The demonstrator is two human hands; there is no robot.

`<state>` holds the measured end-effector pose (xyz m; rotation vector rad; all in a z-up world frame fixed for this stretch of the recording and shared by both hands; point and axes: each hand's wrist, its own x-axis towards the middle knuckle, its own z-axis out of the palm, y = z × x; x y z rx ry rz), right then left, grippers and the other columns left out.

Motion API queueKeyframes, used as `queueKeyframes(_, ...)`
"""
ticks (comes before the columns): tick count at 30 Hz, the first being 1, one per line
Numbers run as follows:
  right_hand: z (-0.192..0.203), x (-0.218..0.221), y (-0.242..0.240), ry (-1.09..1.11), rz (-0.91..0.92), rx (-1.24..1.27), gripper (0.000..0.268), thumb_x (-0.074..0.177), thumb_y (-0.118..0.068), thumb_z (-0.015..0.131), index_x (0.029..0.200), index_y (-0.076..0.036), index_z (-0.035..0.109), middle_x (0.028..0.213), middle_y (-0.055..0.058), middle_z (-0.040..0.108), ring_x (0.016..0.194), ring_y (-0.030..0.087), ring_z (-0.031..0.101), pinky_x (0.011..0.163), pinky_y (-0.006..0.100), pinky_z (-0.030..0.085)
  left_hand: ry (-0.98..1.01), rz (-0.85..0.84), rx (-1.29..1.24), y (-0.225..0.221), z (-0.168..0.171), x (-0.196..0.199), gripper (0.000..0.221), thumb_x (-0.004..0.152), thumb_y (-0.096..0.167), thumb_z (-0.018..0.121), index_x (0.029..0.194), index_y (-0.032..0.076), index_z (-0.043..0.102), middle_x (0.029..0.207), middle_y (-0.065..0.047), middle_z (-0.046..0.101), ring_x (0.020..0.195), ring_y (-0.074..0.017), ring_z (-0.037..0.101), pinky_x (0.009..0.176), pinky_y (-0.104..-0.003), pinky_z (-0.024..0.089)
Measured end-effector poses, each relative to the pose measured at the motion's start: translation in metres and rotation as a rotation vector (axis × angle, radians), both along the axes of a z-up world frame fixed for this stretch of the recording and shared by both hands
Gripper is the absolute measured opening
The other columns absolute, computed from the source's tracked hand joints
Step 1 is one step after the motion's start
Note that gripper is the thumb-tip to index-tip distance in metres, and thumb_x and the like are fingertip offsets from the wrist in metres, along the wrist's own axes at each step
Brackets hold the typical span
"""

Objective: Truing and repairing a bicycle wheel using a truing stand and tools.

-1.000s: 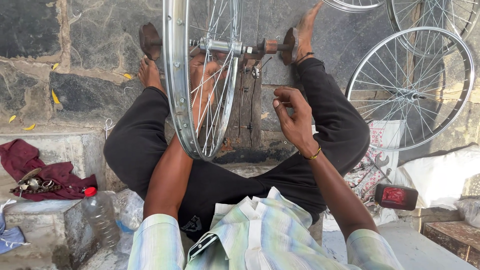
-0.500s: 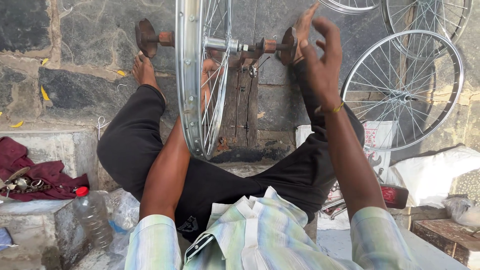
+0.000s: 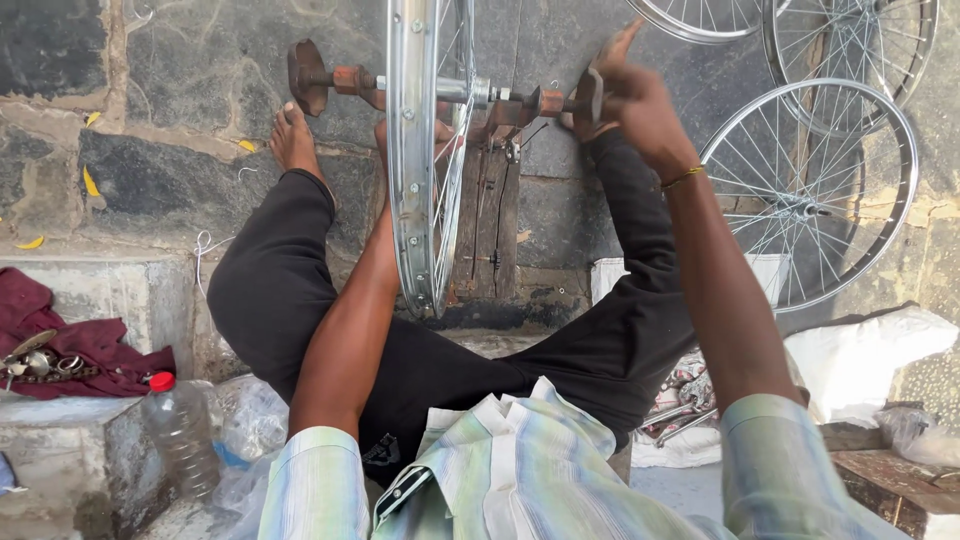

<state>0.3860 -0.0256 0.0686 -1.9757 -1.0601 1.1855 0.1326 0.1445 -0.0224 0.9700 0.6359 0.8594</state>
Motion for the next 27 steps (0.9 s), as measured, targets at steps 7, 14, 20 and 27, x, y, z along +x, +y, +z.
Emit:
queueKeyframes(7, 0.003, 0.006, -0.006, 0.036, -0.072, -0.090, 0.026, 0.082, 0.010, 0.054, 0.101, 0.004, 0.072, 0.097, 0.014, 0.076, 0.093, 0.025, 0.077, 0.091, 0.036, 0.058, -0.004, -0.053, -0.032, 0.005, -0.015, 0.005, 0.022, 0.100, 0.009, 0.062, 0.086, -0.002, 0.074, 0.071, -0.005, 0.067, 0.058, -0.0107, 0.061, 0.049, -0.026, 0.044)
queueKeyframes(14, -0.010, 0.005, -0.015, -0.060, -0.014, -0.080, 0.027, 0.083, 0.004, 0.059, 0.106, 0.012, 0.071, 0.100, 0.019, 0.076, 0.097, 0.026, 0.073, 0.093, 0.040, 0.057, -0.011, -0.044, 0.163, 0.006, -0.024, 0.001, 0.019, 0.097, 0.009, 0.067, 0.081, 0.000, 0.068, 0.067, -0.004, 0.065, 0.055, -0.0117, 0.063, 0.045, -0.028, 0.047)
queueKeyframes(20, 0.027, -0.022, 0.003, 0.256, -0.277, 0.216, 0.051, 0.079, 0.009, 0.046, 0.129, 0.006, 0.058, 0.116, 0.017, 0.068, 0.097, 0.028, 0.070, 0.089, 0.041, 0.058, 0.033, -0.022, 0.181, 0.004, -0.019, -0.003, 0.021, 0.097, 0.010, 0.067, 0.077, 0.001, 0.067, 0.065, -0.003, 0.064, 0.055, -0.0106, 0.062, 0.047, -0.028, 0.048)
queueKeyframes(27, -0.005, -0.011, -0.014, 0.512, -0.261, 0.372, 0.049, 0.084, 0.010, 0.042, 0.130, 0.009, 0.058, 0.123, 0.020, 0.071, 0.118, 0.029, 0.072, 0.107, 0.040, 0.054, 0.086, -0.059, -0.024, -0.002, 0.001, -0.008, 0.026, 0.099, 0.014, 0.062, 0.080, 0.002, 0.074, 0.065, -0.003, 0.066, 0.054, -0.0091, 0.058, 0.045, -0.028, 0.041)
